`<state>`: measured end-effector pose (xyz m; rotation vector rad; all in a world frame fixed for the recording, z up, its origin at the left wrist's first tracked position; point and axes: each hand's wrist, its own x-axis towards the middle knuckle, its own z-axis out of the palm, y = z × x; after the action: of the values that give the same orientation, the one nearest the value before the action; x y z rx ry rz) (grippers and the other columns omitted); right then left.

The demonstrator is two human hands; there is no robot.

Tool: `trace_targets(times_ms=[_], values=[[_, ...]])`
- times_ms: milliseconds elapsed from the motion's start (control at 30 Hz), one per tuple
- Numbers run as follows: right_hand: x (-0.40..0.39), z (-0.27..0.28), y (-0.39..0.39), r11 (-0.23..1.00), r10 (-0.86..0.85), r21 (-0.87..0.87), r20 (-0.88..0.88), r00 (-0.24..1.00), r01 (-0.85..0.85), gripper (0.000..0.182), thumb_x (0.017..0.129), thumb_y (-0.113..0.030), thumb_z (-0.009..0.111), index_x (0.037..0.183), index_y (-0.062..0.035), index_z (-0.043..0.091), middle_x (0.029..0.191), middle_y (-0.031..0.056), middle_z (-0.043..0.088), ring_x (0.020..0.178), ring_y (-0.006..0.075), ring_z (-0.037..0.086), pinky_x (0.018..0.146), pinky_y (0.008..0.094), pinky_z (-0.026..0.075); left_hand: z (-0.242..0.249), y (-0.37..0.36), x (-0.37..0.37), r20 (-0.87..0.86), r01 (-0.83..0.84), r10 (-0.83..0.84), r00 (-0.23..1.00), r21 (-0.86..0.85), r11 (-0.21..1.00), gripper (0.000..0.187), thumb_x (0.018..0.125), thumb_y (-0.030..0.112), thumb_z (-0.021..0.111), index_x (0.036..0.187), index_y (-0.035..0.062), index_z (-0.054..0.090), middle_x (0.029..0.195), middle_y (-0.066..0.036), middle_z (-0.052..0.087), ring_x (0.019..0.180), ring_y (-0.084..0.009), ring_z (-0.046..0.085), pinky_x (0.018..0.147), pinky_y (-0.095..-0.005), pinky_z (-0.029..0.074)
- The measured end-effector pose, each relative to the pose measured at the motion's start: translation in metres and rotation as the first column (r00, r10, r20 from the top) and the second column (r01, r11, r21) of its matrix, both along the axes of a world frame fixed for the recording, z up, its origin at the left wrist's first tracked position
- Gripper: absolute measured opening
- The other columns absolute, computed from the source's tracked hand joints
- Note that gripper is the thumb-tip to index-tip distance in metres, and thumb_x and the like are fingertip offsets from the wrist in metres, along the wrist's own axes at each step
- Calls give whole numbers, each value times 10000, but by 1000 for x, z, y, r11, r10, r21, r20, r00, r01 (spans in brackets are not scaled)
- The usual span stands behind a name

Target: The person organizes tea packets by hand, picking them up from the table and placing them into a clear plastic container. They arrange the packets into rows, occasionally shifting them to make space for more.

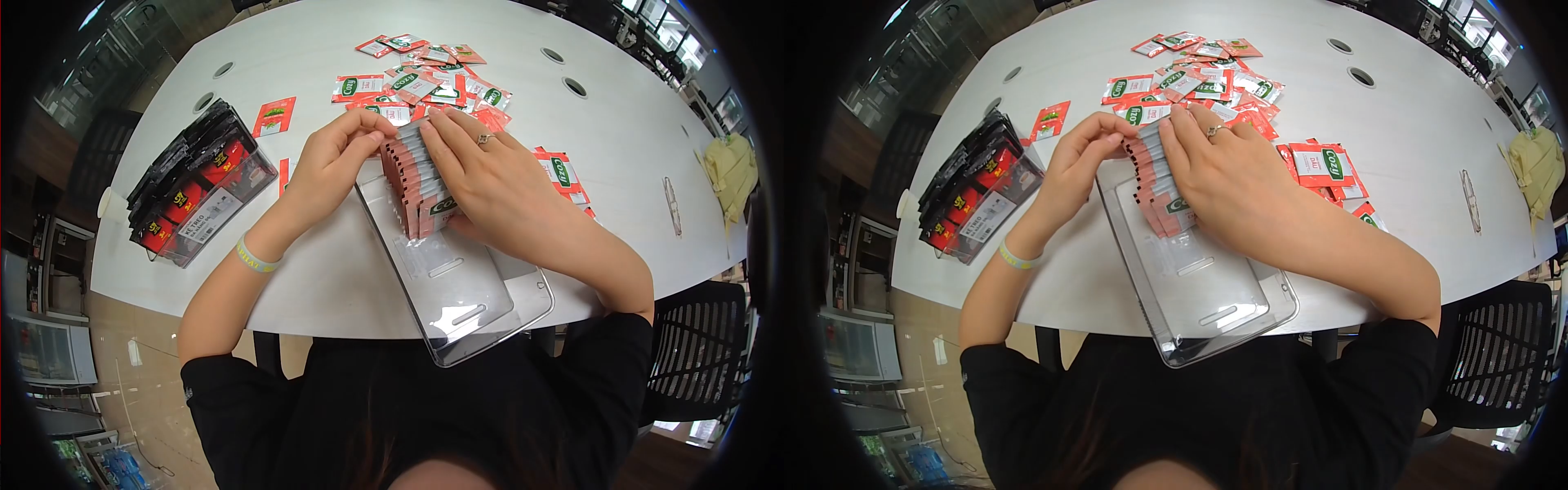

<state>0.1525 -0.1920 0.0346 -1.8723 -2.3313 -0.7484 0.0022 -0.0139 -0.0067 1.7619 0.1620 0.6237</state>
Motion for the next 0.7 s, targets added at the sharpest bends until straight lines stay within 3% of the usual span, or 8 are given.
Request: trace_targets(times_ms=[100, 200, 367, 500, 567, 700], values=[[0, 0, 0, 1000, 5, 10, 1, 1000, -5, 664, 668, -79, 663, 1260, 156, 473, 1275, 268, 516, 1135, 320, 552, 778, 333, 497, 1, 0, 0, -22, 15, -15, 1000, -14, 1000, 168, 965, 129, 556, 1058, -2, 605, 996, -42, 656, 955, -89, 606, 882, -247, 476], [0, 0, 0, 1000, 3, 8, 2, 1000, -3, 662, 672, -82, 662, 1262, 153, 473, 1275, 268, 516, 1137, 321, 550, 777, 335, 497, -1, 1, 1, -20, 3, -1, 1000, 92, 996, 183, 956, 141, 590, 1073, 1, 599, 997, -37, 658, 948, -86, 610, 880, -239, 475], [0, 0, 0, 1000, 0, -3, -4, 1000, 0, 659, 674, -80, 661, 1260, 155, 474, 1275, 269, 516, 1143, 322, 547, 777, 337, 498, 2, 4, 1, -48, 37, -42, 998, -100, 994, 172, 954, 134, 597, 1060, -1, 597, 986, -39, 665, 939, -85, 624, 890, -255, 482], [1, 0, 0, 1000, 10, 6, 0, 1000, -10, 658, 673, -75, 657, 1260, 160, 472, 1276, 273, 517, 1146, 328, 548, 774, 338, 499, -1, 5, 2, -28, 52, -55, 998, -96, 994, 162, 959, 125, 583, 1070, 8, 594, 987, -41, 670, 943, -89, 627, 891, -272, 491], [1, 0, 0, 1000, 6, 0, 2, 1000, -6, 661, 672, -71, 655, 1261, 165, 470, 1279, 279, 515, 1146, 336, 550, 774, 342, 500, -5, 5, 2, 35, -4, 0, 999, 113, 994, 140, 952, 88, 551, 1046, 7, 617, 968, -45, 677, 929, -99, 628, 880, -282, 500], [1, -1, 0, 1000, 7, 7, 2, 1000, -7, 661, 671, -70, 655, 1260, 167, 469, 1282, 284, 512, 1145, 339, 553, 773, 343, 501, -3, 4, 0, 11, -1, -2, 1000, 222, 975, 151, 936, 67, 530, 1003, -5, 644, 941, -55, 686, 907, -107, 627, 862, -279, 501]])
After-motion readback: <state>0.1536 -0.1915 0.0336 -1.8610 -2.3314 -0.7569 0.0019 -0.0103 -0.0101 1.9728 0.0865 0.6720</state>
